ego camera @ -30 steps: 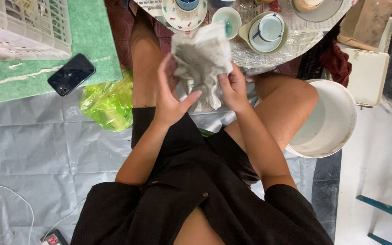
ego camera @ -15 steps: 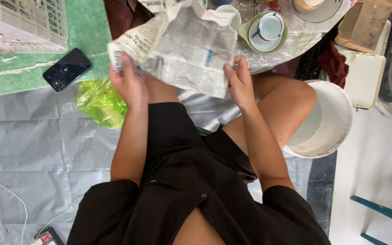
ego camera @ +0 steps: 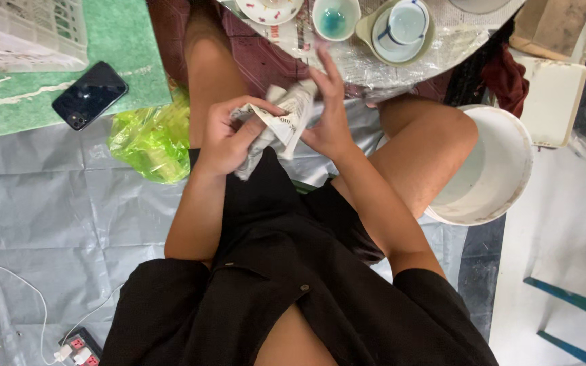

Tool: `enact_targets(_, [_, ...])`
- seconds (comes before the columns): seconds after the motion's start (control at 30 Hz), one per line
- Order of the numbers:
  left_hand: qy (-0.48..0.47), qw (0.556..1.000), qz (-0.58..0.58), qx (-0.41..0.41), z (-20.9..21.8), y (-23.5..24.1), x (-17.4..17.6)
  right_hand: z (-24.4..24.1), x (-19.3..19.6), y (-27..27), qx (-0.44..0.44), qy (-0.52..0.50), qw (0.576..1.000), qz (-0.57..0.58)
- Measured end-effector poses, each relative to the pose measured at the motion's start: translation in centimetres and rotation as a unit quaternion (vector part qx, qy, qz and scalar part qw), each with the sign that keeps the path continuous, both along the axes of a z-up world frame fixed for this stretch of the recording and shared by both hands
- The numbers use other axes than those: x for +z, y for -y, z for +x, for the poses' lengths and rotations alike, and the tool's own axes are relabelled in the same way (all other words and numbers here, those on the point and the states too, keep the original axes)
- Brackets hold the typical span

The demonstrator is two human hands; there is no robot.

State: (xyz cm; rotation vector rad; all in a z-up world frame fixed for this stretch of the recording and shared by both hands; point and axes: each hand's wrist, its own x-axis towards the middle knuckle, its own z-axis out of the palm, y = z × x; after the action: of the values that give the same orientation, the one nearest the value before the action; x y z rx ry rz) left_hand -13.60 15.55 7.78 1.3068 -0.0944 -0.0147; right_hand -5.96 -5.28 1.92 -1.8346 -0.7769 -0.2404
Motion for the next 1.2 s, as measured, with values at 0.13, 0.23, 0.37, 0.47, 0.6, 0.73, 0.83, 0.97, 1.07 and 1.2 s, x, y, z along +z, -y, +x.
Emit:
enact_targets(0.13, [-0.051,0.995,-0.083,-0.009,0.8,-1.1,-1.0,0.1,-1.6,0.3,0.008,-0.090,0.994,0.065])
enact_targets(0.23, [0.022,0.998,-0.026,0.045,3.2,-2.5,-1.8,0.0,-2.0,1.2,-0.019,-0.137,0.989,0.050])
enact_targets(0.37, [0.076,0.975,0.088,0.191,6.0,-4.6,-0.3,1.0,-2.3,1.5,-0.038,-0.269,0.958,0.092])
enact_targets(0.47, [0.196,0.925,0.258,0.198,5.5,-3.4,0.5,1.6,-1.9,2.3,-0.077,-0.255,0.961,0.070])
enact_targets(0.6, [0.016,0.962,0.270,0.041,1.9,-2.3,-2.0,2.1,-2.3,3.6,-0.134,-0.264,0.951,0.090])
enact_targets(0.73, [-0.088,0.985,0.127,0.074,1.0,-1.6,-6.1,2.5,-2.5,4.1,-0.173,-0.256,0.945,0.109])
enact_targets(0.83, [-0.087,0.972,0.140,0.169,1.3,-1.4,-7.3,2.0,-1.2,2.6,-0.156,-0.383,0.889,0.195])
enact_targets(0.97, [-0.016,0.964,0.124,0.234,1.6,-2.7,-6.5,-0.4,0.9,1.9,0.081,-0.490,0.858,0.131])
enact_targets(1.07, [-0.028,0.965,0.135,0.224,1.8,-4.5,-5.2,-0.2,0.9,1.7,0.036,-0.329,0.944,0.004])
enact_targets(1.2, [-0.010,0.962,0.141,0.235,1.5,-5.0,-4.3,0.9,1.0,2.4,-0.065,-0.413,0.905,-0.077])
